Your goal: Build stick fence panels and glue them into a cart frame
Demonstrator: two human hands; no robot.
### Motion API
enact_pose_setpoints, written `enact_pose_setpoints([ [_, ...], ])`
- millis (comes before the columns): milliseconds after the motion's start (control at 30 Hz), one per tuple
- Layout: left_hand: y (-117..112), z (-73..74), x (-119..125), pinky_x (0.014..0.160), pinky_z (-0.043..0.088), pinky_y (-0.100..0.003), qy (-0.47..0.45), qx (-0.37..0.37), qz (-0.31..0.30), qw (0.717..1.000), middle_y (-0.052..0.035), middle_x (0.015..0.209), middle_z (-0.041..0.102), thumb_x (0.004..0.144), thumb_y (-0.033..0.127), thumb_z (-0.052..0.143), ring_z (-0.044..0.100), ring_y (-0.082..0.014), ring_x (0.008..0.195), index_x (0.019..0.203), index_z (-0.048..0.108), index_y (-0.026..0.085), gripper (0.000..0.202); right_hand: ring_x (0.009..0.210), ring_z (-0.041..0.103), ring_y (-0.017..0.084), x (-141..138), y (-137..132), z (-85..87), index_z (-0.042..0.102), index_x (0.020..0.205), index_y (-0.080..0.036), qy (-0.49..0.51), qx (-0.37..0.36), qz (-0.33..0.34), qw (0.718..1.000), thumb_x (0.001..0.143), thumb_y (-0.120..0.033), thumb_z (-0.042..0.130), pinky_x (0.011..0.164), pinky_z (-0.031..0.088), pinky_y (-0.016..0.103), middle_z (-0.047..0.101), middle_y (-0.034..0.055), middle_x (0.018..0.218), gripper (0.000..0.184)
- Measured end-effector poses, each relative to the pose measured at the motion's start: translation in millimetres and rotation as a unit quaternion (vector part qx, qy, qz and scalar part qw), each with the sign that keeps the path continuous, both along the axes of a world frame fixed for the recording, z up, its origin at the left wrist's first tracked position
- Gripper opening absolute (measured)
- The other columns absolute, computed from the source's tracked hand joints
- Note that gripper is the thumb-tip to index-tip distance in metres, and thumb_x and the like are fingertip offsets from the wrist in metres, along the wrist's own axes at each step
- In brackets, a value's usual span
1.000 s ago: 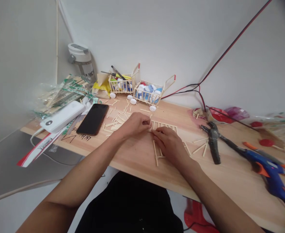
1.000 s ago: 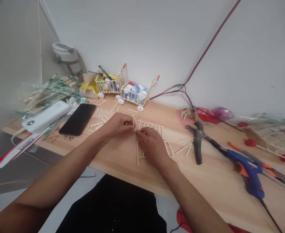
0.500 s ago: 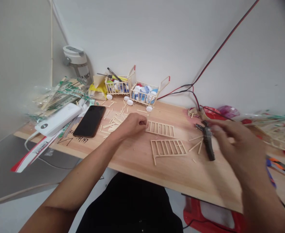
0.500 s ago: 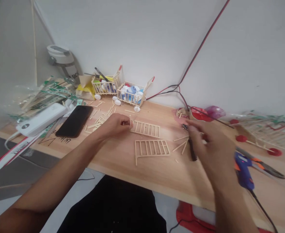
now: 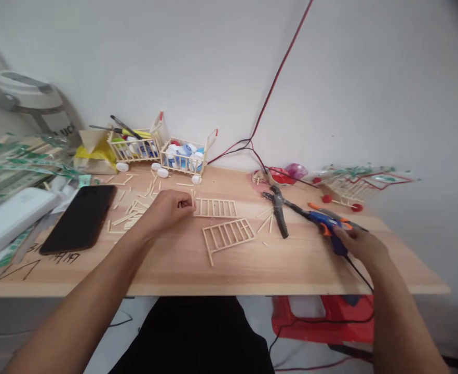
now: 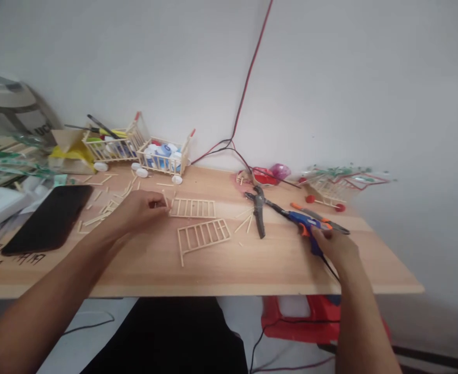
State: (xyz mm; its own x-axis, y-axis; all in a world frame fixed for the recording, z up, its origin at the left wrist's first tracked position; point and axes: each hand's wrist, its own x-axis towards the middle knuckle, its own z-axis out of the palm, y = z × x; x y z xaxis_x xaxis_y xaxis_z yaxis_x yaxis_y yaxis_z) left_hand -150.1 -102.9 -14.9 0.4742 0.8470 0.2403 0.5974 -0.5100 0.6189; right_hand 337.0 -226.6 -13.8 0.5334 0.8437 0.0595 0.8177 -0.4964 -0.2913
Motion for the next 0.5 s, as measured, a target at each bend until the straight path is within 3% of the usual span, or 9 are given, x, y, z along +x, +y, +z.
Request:
enact_pose_setpoints([
  [133, 3, -2.7, 0, 0.053, 0.029, -0.020, -0.002, -0.005, 0.001, 1.000, 0.0017, 0.056, 0.058, 0.073, 0.023, 0.053, 0.049, -0.0107, 0.057, 0.063, 0.066, 0.014, 0.018, 0.037, 0.051, 0.020, -10, 7, 5.8, 0.059, 0.040, -0.024, -0.003, -0.027, 0.043, 0.999, 0.068, -0.052, 0.064, 0.043, 0.036, 0.035, 0.057, 0.0100, 0.046, 0.041],
  [267, 0, 0.6, 1, 0.054, 0.029, -0.020, -0.010, -0.012, 0.003, 1.000, 0.0019, 0.055, 0.057, 0.072, 0.022, 0.055, 0.048, -0.0105, 0.056, 0.062, 0.065, 0.014, 0.016, 0.044, 0.057, 0.023, -7, 1, 6.6, 0.060, 0.039, -0.024, 0.066, -0.046, 0.018, 0.997, 0.065, -0.052, 0.068, 0.048, 0.041, 0.040, 0.061, 0.0135, 0.050, 0.038],
  [333, -1, 2.3, 1, 0.055, 0.029, -0.021, -0.013, -0.012, 0.007, 1.000, 0.0021, 0.055, 0.056, 0.072, 0.020, 0.056, 0.048, -0.0102, 0.056, 0.060, 0.063, 0.014, 0.015, 0.053, 0.061, 0.027, -6, -5, 3.6, 0.064, 0.044, -0.026, 0.123, 0.013, -0.024, 0.992, 0.060, -0.050, 0.072, 0.053, 0.043, 0.044, 0.065, 0.0169, 0.061, 0.030],
  [433, -2, 2.2, 2, 0.055, 0.029, -0.021, -0.022, -0.008, 0.007, 1.000, 0.0026, 0.053, 0.054, 0.071, 0.016, 0.057, 0.047, -0.0095, 0.056, 0.058, 0.062, 0.013, 0.014, 0.062, 0.064, 0.028, -11, -9, -2.0, 0.070, 0.064, -0.029, 0.307, 0.129, 0.002, 0.943, 0.060, -0.057, 0.071, 0.060, 0.046, 0.047, 0.068, 0.0193, 0.077, 0.029],
  [500, -2, 0.7, 2, 0.055, 0.028, -0.021, -0.024, -0.007, 0.000, 1.000, 0.0028, 0.052, 0.053, 0.071, 0.014, 0.057, 0.046, -0.0090, 0.055, 0.059, 0.063, 0.013, 0.013, 0.057, 0.061, 0.025, -26, -7, -1.4, 0.066, 0.068, -0.030, 0.255, 0.217, 0.075, 0.939, 0.069, -0.065, 0.060, 0.059, 0.045, 0.048, 0.063, 0.0158, 0.069, 0.035],
])
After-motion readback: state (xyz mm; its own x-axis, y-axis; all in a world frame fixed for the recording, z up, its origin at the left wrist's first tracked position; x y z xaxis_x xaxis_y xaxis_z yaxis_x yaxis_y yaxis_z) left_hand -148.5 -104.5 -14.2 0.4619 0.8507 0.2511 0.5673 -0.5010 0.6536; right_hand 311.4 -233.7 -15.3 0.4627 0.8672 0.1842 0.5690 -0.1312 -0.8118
